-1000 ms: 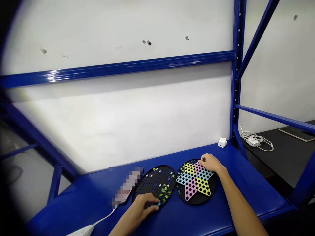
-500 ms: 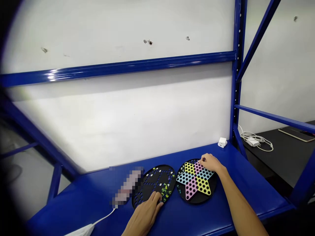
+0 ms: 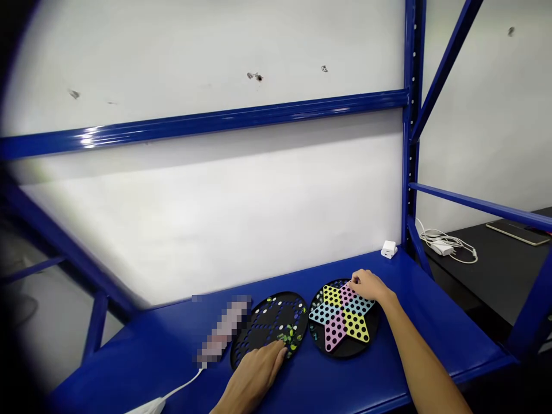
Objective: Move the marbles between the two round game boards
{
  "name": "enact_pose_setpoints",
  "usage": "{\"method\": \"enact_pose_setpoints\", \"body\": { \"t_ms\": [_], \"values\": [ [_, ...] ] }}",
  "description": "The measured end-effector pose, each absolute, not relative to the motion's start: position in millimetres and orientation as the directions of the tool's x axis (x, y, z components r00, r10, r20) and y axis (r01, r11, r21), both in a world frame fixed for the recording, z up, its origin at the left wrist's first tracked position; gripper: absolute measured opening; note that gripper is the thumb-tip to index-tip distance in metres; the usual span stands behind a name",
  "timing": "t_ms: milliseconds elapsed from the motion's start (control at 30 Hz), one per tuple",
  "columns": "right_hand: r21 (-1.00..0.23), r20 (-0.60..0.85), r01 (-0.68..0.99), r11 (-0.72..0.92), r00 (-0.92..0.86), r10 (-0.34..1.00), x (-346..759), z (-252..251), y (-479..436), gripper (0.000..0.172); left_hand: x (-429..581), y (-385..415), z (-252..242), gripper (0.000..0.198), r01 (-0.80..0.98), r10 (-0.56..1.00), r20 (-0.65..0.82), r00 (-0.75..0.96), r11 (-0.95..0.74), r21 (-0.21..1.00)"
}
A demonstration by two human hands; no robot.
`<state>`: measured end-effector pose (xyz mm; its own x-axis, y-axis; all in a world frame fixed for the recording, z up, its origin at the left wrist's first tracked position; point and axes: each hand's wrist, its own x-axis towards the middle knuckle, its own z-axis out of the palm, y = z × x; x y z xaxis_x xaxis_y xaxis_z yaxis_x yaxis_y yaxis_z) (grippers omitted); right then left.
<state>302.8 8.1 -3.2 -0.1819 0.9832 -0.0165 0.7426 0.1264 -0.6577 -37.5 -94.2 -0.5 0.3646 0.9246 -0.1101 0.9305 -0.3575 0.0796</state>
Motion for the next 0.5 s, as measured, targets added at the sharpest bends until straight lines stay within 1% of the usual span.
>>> {"method": "enact_pose_setpoints", "body": {
  "t_ms": [100, 200, 333, 500],
  "values": [
    [-0.649, -0.006, 0.75, 0.13, -0.176, 0.984, 302.0, -2.2, 7.4, 0.028, -37.2, -89.7, 4.8, 0.043, 0.928, 0.933, -0.077, 0.35, -0.335, 0.164],
    [-0.64, 0.0, 0.757, 0.133, -0.174, 0.985, 302.0, -3.1, 7.9, 0.028, -21.6, -85.7, 14.0, 0.043, 0.929, 0.941, -0.055, 0.333, -0.318, 0.189],
    [-0.638, -0.01, 0.758, 0.135, -0.184, 0.983, 303.2, -6.1, 9.6, 0.027, 20.4, -77.2, 19.1, 0.04, 0.902, 0.912, -0.041, 0.408, -0.396, 0.172],
    [-0.625, 0.015, 0.765, 0.156, -0.188, 0.982, 302.9, -7.1, 10.6, 0.028, 53.0, -67.4, 17.1, 0.033, 0.893, 0.889, -0.082, 0.45, -0.446, 0.059]
  ]
}}
